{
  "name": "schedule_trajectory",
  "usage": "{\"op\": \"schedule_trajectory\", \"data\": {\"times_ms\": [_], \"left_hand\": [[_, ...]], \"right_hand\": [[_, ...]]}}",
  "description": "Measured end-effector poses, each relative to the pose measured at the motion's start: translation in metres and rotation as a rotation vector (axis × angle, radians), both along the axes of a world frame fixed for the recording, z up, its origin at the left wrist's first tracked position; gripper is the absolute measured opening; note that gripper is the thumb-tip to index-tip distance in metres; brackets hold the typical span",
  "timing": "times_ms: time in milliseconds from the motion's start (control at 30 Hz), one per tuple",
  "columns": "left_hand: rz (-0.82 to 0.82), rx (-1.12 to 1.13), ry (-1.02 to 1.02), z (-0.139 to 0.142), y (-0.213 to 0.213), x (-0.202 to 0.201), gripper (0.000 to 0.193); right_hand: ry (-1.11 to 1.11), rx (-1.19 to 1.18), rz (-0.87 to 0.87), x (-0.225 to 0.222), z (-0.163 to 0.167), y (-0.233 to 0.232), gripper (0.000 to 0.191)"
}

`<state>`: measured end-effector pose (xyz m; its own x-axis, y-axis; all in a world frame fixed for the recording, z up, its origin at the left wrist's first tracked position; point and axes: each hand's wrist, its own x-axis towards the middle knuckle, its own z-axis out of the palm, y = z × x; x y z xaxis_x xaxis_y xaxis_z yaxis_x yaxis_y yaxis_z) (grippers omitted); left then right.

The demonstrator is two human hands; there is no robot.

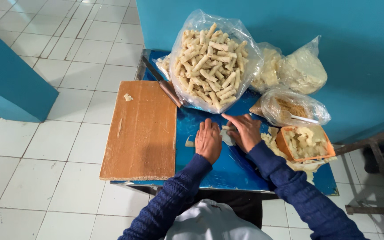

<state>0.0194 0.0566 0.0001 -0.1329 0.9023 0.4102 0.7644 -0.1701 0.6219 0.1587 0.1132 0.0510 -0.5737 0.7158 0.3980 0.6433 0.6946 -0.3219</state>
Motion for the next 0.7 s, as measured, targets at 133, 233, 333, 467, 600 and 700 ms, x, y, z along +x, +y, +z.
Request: {"op": "schedule_trajectory", "data": {"times_ms": [133, 233, 333, 467, 600, 700], "left_hand": [[0.021, 0.022, 0.034, 0.001, 0.001, 0.003, 0.015], [0.033, 0.072, 0.023, 0.004, 0.003, 0.004, 0.009], [0.004, 0.095, -0.024, 0.009, 0.004, 0.004, 0.011], [-0.081, 0.009, -0.255, 0.013, 0.005, 0.007, 0.014], [-0.058, 0.02, -0.335, 0.011, 0.006, 0.011, 0.019], [-0.023, -0.02, -0.323, 0.009, 0.007, 0.005, 0.019]], "right_hand": [[0.101, -0.162, -0.04, 0.002, -0.001, 0.011, 0.053], [0.404, -0.475, 0.063, 0.017, 0.003, 0.027, 0.053], [0.529, -0.762, 0.104, 0.047, 0.009, 0.039, 0.051], [0.501, -1.007, -0.058, 0.066, 0.044, 0.049, 0.046], [0.527, -0.721, 0.042, 0.049, 0.071, 0.067, 0.033], [0.305, -0.456, 0.199, 0.034, 0.061, 0.058, 0.019]]}}
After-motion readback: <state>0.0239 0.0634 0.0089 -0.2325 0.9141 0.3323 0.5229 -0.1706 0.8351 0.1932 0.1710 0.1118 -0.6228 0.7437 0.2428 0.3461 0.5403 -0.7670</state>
